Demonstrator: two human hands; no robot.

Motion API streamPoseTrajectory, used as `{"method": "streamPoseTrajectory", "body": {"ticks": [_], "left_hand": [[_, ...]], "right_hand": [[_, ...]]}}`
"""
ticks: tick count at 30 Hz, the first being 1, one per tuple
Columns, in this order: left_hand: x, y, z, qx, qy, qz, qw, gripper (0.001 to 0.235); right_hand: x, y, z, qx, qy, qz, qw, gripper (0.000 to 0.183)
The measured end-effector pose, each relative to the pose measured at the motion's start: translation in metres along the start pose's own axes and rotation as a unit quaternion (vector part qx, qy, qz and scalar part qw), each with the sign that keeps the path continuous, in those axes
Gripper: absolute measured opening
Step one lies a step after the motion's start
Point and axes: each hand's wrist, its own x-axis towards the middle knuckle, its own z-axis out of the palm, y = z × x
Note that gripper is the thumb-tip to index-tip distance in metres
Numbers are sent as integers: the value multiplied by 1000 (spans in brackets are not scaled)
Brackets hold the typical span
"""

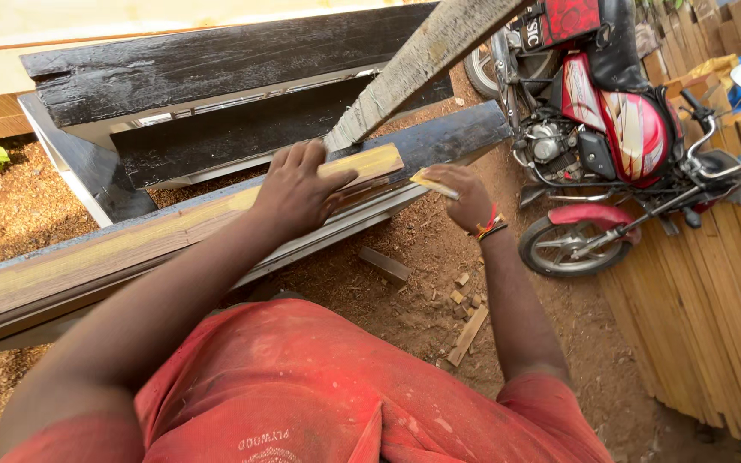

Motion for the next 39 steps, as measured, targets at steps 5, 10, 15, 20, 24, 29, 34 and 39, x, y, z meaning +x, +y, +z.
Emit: {"method": "streamPoseTrajectory", "body": {"ticks": [5, 10, 15, 20, 24, 29, 34, 39], "left_hand": [[106, 25, -8, 136, -136, 72, 979, 44], [122, 39, -2, 211, -212, 84, 950, 39], [136, 27, 13, 233, -245, 31, 941, 51], [139, 9, 22, 206, -204, 34, 956, 46], [138, 10, 27, 205, -197, 82, 955, 47], [133, -6, 6, 221, -223, -13, 949, 41], [48, -57, -21, 97, -165, -97, 977, 55], [-100, -91, -51, 44, 101, -98, 989, 44]], "right_hand": [[-94, 5, 91, -4, 25, 144, 989, 50], [-181, -33, 152, 49, 47, 245, 967, 48], [-197, -80, 172, 177, 107, 318, 925, 52], [-171, -83, 167, 194, 144, 301, 923, 49], [-155, -78, 156, 197, 163, 277, 926, 49], [-139, -90, 133, 363, 201, 310, 855, 42], [-114, -122, 122, 752, 264, 183, 575, 48], [-65, -162, 129, 875, 187, 105, 435, 55]]}}
